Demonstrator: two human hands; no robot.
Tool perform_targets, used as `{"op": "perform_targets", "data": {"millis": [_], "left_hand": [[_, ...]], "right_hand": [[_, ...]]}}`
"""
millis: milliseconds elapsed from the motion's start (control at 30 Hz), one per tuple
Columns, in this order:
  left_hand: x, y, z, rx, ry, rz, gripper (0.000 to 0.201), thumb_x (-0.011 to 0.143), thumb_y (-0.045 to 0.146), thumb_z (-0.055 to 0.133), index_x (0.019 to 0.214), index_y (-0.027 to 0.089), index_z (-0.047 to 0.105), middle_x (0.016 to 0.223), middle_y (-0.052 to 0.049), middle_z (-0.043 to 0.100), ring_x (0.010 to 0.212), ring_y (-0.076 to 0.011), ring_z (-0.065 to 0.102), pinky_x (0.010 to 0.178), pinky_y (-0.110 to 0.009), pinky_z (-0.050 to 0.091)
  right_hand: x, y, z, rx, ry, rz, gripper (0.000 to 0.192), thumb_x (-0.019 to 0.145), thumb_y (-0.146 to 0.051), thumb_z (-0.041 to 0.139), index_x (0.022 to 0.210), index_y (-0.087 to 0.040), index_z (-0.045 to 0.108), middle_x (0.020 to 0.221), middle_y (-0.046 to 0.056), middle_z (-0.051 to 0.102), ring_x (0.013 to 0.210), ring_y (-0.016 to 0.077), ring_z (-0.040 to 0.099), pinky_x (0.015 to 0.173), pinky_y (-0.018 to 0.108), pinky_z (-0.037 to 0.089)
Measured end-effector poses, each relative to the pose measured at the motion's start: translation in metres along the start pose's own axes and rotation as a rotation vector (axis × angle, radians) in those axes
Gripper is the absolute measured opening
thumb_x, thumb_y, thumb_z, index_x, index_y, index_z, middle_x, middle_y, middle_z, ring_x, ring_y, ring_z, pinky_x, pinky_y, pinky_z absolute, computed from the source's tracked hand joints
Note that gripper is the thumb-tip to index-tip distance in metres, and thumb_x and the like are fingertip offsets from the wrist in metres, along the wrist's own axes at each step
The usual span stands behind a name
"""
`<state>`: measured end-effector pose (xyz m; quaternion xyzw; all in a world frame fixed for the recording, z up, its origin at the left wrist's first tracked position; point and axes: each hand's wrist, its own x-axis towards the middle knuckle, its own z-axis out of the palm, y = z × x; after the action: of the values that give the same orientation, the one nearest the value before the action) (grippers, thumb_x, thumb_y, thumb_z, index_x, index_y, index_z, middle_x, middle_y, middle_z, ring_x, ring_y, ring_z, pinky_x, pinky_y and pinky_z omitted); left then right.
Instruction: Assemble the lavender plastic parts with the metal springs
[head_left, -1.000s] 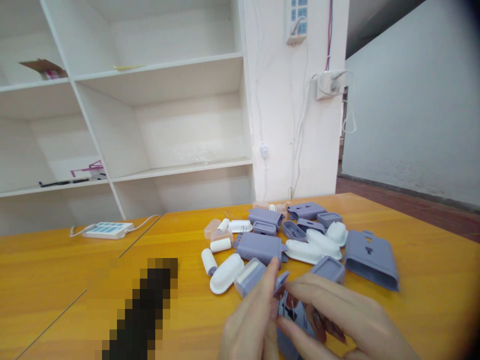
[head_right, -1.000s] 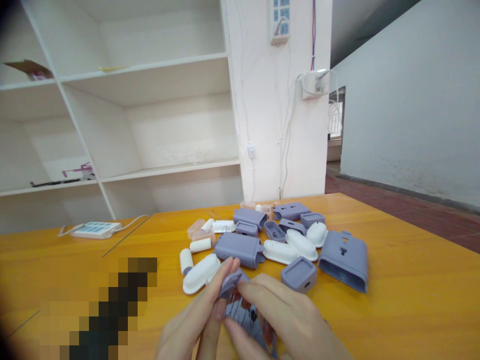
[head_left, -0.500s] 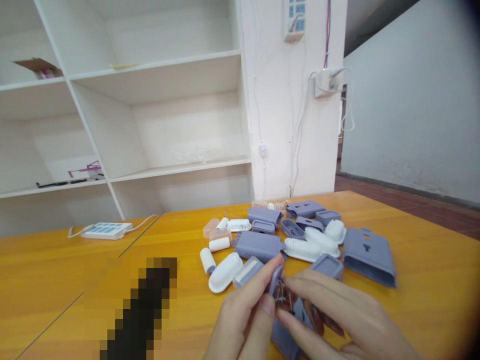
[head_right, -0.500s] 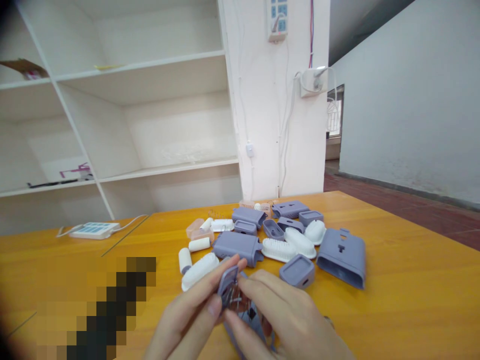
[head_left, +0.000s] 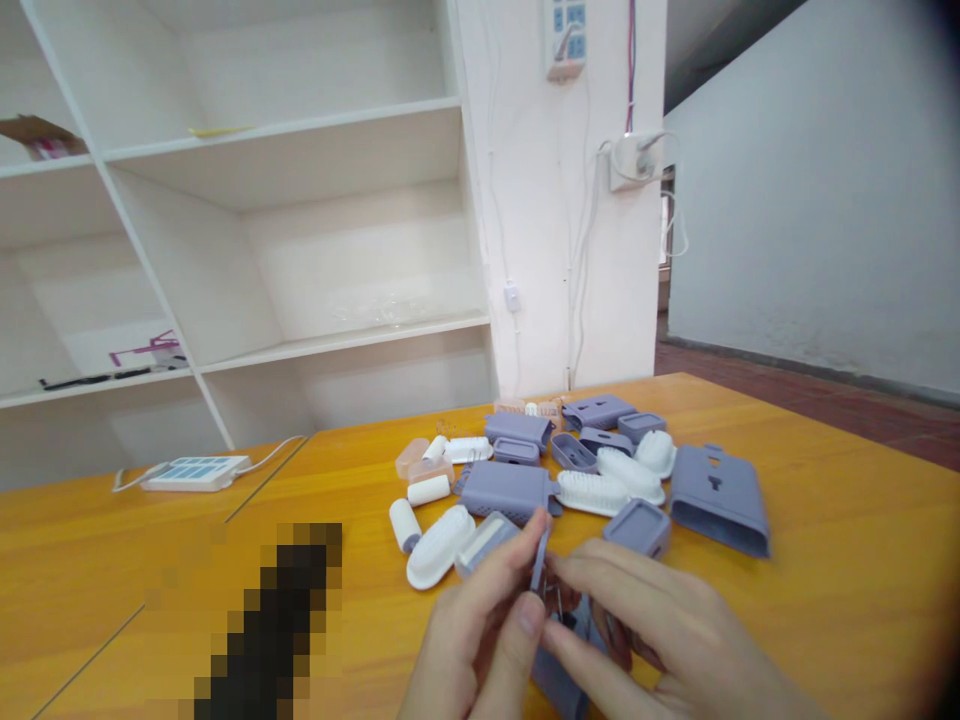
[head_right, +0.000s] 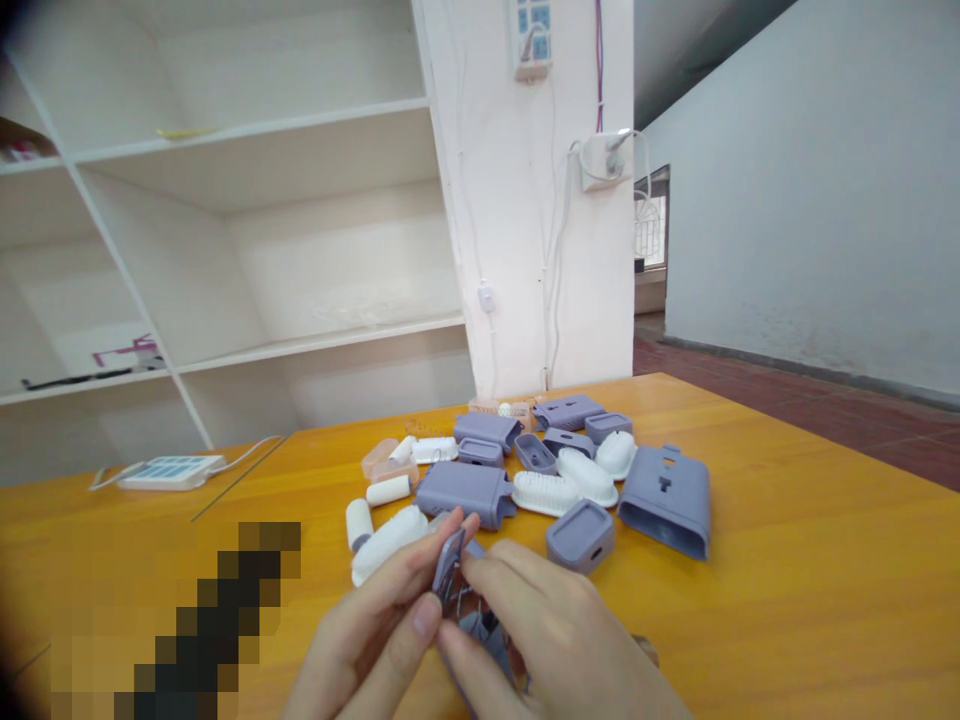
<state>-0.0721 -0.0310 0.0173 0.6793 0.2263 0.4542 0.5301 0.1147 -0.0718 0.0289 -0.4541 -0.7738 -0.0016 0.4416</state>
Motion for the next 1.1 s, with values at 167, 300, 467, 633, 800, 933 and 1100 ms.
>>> {"op": "perform_targets", "data": {"millis": [167,300,467,633,800,933,1100], "left_hand": [[-0.001,-0.001,0.000,0.338,0.028,0.064,0.041,0.107,0.035,0.056,0.148,0.034,0.061,0.157,0.002,0.057,0.152,-0.0180,0.046,0.123,-0.023,0.040],[-0.001,0.006,0.002,0.453,0.000,0.048,0.042,0.109,0.034,0.051,0.150,0.028,0.059,0.158,-0.001,0.053,0.153,-0.0223,0.041,0.117,-0.022,0.047],[0.001,0.016,-0.003,0.553,-0.062,0.007,0.044,0.110,0.035,0.047,0.151,0.026,0.057,0.155,-0.002,0.061,0.154,-0.0248,0.042,0.117,-0.028,0.049],[0.003,0.015,-0.009,0.565,-0.122,0.073,0.045,0.107,0.025,0.048,0.151,0.027,0.058,0.144,-0.003,0.071,0.126,-0.0216,0.073,0.111,-0.032,0.056],[-0.002,0.005,-0.002,0.584,-0.096,0.182,0.078,0.089,0.003,0.057,0.161,0.032,0.045,0.151,-0.002,0.065,0.130,-0.0236,0.070,0.107,-0.029,0.058],[-0.005,0.003,0.006,0.646,0.005,0.276,0.066,0.094,0.003,0.055,0.157,0.021,0.051,0.151,-0.010,0.062,0.133,-0.0239,0.066,0.103,-0.021,0.058],[-0.005,0.003,0.004,0.734,-0.027,0.316,0.062,0.097,0.005,0.052,0.158,0.017,0.049,0.151,-0.014,0.063,0.124,-0.0191,0.074,0.110,-0.025,0.054]], "right_hand": [[0.000,-0.004,0.002,0.034,-0.081,0.170,0.009,0.096,-0.021,0.068,0.097,-0.028,0.073,0.087,-0.003,0.078,0.074,0.0157,0.074,0.067,0.023,0.055],[0.008,-0.007,0.003,0.098,-0.055,0.282,0.013,0.093,-0.037,0.072,0.087,-0.026,0.075,0.073,0.000,0.073,0.068,0.0194,0.070,0.063,0.025,0.054],[0.019,-0.005,0.003,0.267,-0.066,0.408,0.023,0.087,-0.046,0.077,0.085,-0.023,0.078,0.066,0.000,0.070,0.067,0.0198,0.067,0.063,0.025,0.054],[0.016,-0.001,0.002,0.509,-0.166,0.545,0.020,0.085,-0.040,0.079,0.082,-0.020,0.078,0.067,0.000,0.071,0.067,0.0180,0.066,0.062,0.024,0.051],[0.015,-0.001,-0.002,0.802,-0.276,0.614,0.013,0.091,-0.026,0.070,0.088,-0.018,0.080,0.079,0.002,0.077,0.071,0.0167,0.068,0.064,0.024,0.049],[0.016,0.001,-0.002,0.916,-0.293,0.635,0.020,0.089,-0.036,0.077,0.092,-0.017,0.082,0.083,0.005,0.080,0.078,0.0214,0.073,0.071,0.030,0.053],[0.018,0.001,-0.001,0.886,-0.298,0.645,0.033,0.086,-0.048,0.081,0.091,-0.015,0.081,0.080,0.005,0.077,0.076,0.0227,0.071,0.073,0.034,0.053]]}}
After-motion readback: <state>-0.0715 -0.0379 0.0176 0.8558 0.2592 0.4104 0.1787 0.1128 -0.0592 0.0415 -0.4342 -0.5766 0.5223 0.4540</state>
